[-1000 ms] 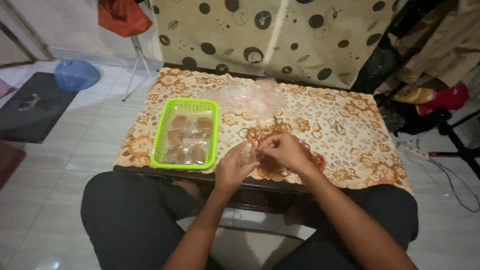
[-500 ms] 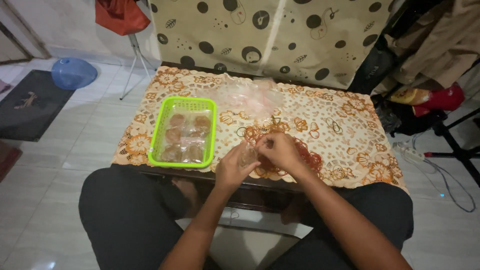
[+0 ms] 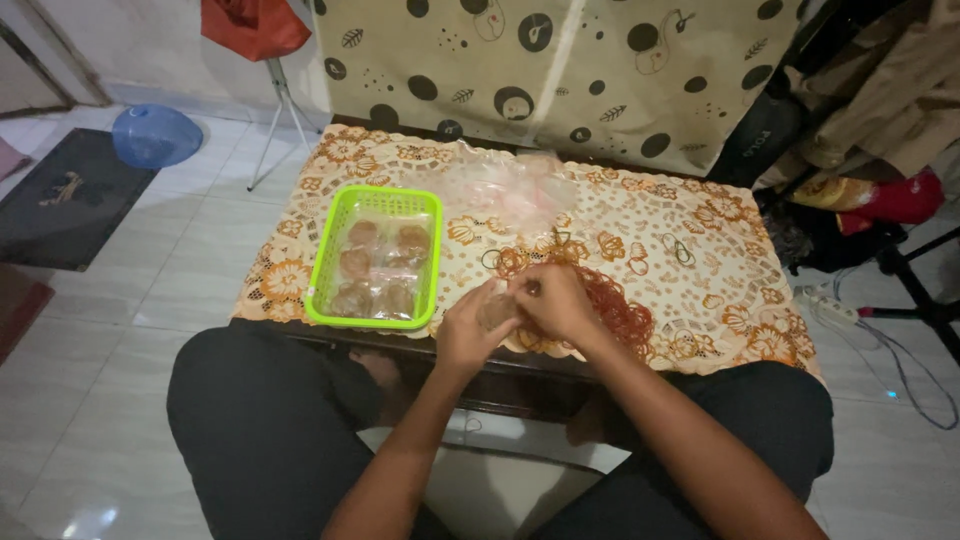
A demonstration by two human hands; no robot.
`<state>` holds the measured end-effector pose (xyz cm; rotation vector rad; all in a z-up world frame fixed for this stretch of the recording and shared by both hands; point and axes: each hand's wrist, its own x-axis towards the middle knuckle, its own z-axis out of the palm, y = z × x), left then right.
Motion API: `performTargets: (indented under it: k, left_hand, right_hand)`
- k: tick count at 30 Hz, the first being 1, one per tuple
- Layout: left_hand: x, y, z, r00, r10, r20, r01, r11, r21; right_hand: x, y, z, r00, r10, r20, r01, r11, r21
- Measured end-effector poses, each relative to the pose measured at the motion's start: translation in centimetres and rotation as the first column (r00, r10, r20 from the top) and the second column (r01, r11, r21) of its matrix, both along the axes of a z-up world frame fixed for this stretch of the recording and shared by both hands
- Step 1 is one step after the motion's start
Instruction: Securing small plastic bags with rubber bands and placing them into a green basket.
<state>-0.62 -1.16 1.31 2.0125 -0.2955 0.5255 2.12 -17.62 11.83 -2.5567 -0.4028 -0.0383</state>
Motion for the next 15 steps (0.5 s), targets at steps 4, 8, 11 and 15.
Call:
performTargets:
  k: [4, 8, 11, 15]
  left_hand:
    - [-0.1, 0.3, 0.0, 0.983, 0.044, -0.177, -0.06, 0.994, -0.086]
    - [0.7, 0.5, -0.8, 0.971, 0.073, -0.227, -0.125, 0.966, -0.225]
    - [0.8, 0.5, -1.4, 0.951, 0.097, -0.294, -0.179, 0.947, -0.266]
    - [1.0, 0.9, -1.0, 0.962, 0.116, -0.246, -0.173, 0.959, -0.225]
  right_hand:
    - [0.2, -0.1, 2.3, 0.996, -0.061, -0.06, 0.062, 0.998, 0.017]
    - [1.5, -1.7, 2.2, 0.971, -0.206, -0.119, 0.196, 0.977, -0.085]
    - [3.4, -3.3, -1.1, 0.954, -0.262, -0.143, 0.227, 0.948, -0.225]
    - [6.2, -3.7, -4.0, 0.964, -0.245, -0.099, 0.205, 0.929, -0.308]
